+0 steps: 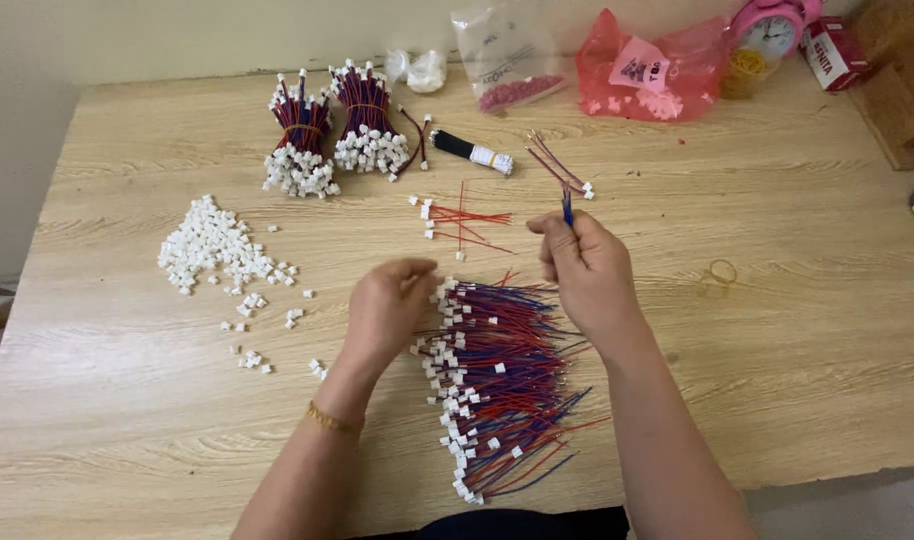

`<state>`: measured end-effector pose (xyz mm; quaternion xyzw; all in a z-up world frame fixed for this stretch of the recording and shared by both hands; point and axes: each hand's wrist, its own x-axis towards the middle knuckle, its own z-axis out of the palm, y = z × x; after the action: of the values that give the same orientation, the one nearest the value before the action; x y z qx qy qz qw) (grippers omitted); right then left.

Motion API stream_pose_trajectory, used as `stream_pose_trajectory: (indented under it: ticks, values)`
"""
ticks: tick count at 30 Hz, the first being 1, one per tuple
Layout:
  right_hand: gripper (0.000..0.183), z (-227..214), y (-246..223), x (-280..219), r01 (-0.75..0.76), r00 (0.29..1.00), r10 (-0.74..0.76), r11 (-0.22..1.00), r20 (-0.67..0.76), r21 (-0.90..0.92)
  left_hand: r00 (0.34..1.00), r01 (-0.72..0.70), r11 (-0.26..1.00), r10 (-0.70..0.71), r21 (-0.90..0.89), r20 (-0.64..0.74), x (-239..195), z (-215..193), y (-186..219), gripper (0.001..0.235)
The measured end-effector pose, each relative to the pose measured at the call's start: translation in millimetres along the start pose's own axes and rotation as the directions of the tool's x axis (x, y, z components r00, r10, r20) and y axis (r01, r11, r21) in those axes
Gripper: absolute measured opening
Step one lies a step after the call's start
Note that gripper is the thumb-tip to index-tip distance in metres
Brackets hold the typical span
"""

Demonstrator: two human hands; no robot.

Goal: Assembling small wire connectors by hand using an insertion tool at a workbench

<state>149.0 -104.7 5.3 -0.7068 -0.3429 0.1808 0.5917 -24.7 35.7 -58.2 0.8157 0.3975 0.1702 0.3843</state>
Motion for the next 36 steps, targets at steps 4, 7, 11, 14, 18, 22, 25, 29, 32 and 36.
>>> stream_pose_trajectory:
  ticks: [4, 7, 11, 14, 18, 22, 25, 29, 32, 36]
  values:
    - [0.027, 7.9, -6.4, -3.8, 0.085, 0.996, -0.086, 0.996, 0.019, 0.032, 0.988, -0.108, 0.983, 0.122, 0.147, -0.095, 38.1, 21.5, -7.7, 0.02]
    - [0.025, 9.0, -11.4, -5.8, 0.027, 0.999, -0.021, 0.99, 0.044, -0.139, 0.992, -0.1, 0.966, 0.079, 0.238, 0.098, 42.9, 17.6, 18.6, 0.036]
    - [0.019, 2.2, -3.2, -3.9, 0.055, 0.998, -0.049, 0.986, 0.042, -0.16, 0.995, -0.09, 0.938, 0.074, 0.334, 0.061, 48.0, 19.0, 22.2, 0.042]
    - [0.017, 0.7, 4.8, -4.2, 0.067, 0.997, -0.062, 0.992, 0.045, -0.11, 0.999, -0.035, 0.963, 0.034, 0.266, 0.007, 45.4, 12.8, 23.1, 0.036]
    - [0.016, 6.3, 11.5, -3.6, 0.046, 0.997, -0.042, 0.997, 0.064, -0.063, 0.992, -0.058, 0.948, 0.091, 0.314, -0.092, 70.4, 18.4, -9.4, 0.019]
    - [0.016, 9.4, 9.1, -3.7, 0.041, 0.996, -0.036, 0.998, 0.085, -0.05, 0.99, -0.105, 0.915, 0.134, 0.39, -0.046, 73.2, 12.6, -5.9, 0.015]
    - [0.017, 5.9, 12.2, -2.8, 0.035, 0.995, -0.03, 0.998, 0.091, -0.053, 0.978, -0.17, 0.885, 0.207, 0.433, -0.038, 76.8, 15.7, -8.8, 0.011]
    - [0.013, 5.2, -0.8, -7.0, 0.027, 0.996, -0.023, 0.999, 0.084, -0.04, 0.964, -0.212, 0.888, 0.259, 0.409, -0.062, 78.6, 25.5, -29.4, 0.011]
    - [0.007, 9.7, -13.0, -7.1, 0.017, 0.996, -0.017, 1.0, 0.091, 0.001, 0.949, -0.233, 0.893, 0.296, 0.386, -0.112, 74.7, 13.9, -26.8, 0.015]
    - [0.007, 16.5, -17.1, -7.5, 0.023, 0.998, -0.026, 0.999, 0.065, 0.043, 0.875, -0.306, 0.879, 0.411, 0.366, -0.256, 52.7, -28.8, 12.5, 0.018]
